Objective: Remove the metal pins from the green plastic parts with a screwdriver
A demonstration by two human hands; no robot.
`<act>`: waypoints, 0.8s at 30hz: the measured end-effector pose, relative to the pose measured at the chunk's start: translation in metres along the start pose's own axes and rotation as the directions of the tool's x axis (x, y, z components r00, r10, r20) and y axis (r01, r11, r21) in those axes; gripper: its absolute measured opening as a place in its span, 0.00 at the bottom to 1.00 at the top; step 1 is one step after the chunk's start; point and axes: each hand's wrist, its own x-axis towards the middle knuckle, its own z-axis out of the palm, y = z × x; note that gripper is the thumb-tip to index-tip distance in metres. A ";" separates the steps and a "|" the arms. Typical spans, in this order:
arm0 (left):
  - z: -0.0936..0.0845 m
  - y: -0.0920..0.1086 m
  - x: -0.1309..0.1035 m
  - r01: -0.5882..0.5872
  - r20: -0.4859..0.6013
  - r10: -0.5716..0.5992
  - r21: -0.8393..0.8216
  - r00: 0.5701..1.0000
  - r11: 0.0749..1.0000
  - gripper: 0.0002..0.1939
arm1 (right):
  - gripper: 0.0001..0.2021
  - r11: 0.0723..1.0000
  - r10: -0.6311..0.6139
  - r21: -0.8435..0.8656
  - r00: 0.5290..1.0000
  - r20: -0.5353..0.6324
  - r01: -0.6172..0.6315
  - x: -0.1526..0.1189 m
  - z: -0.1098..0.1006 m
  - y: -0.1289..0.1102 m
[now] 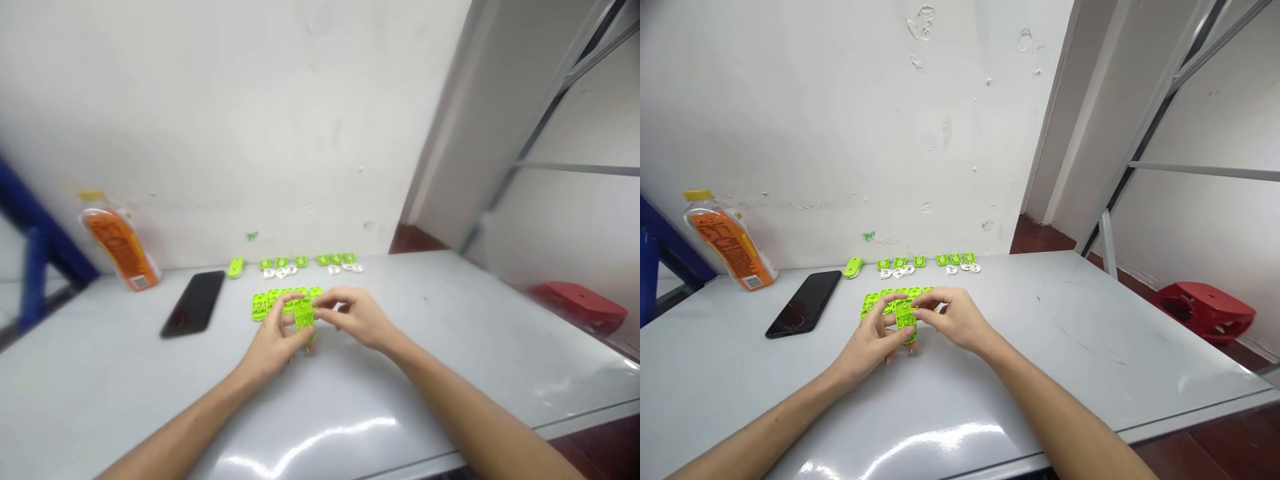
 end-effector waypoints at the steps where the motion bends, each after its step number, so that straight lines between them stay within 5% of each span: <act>1: 0.000 0.000 0.000 0.005 0.003 -0.005 0.001 1.000 1.000 0.30 | 0.06 1.000 -0.004 -0.014 1.000 -0.005 0.004 0.000 0.000 0.000; 24: 0.002 -0.001 -0.001 -0.012 0.011 0.012 -0.026 1.000 1.000 0.27 | 0.03 0.988 -0.006 -0.154 1.000 0.010 0.007 -0.001 0.012 0.002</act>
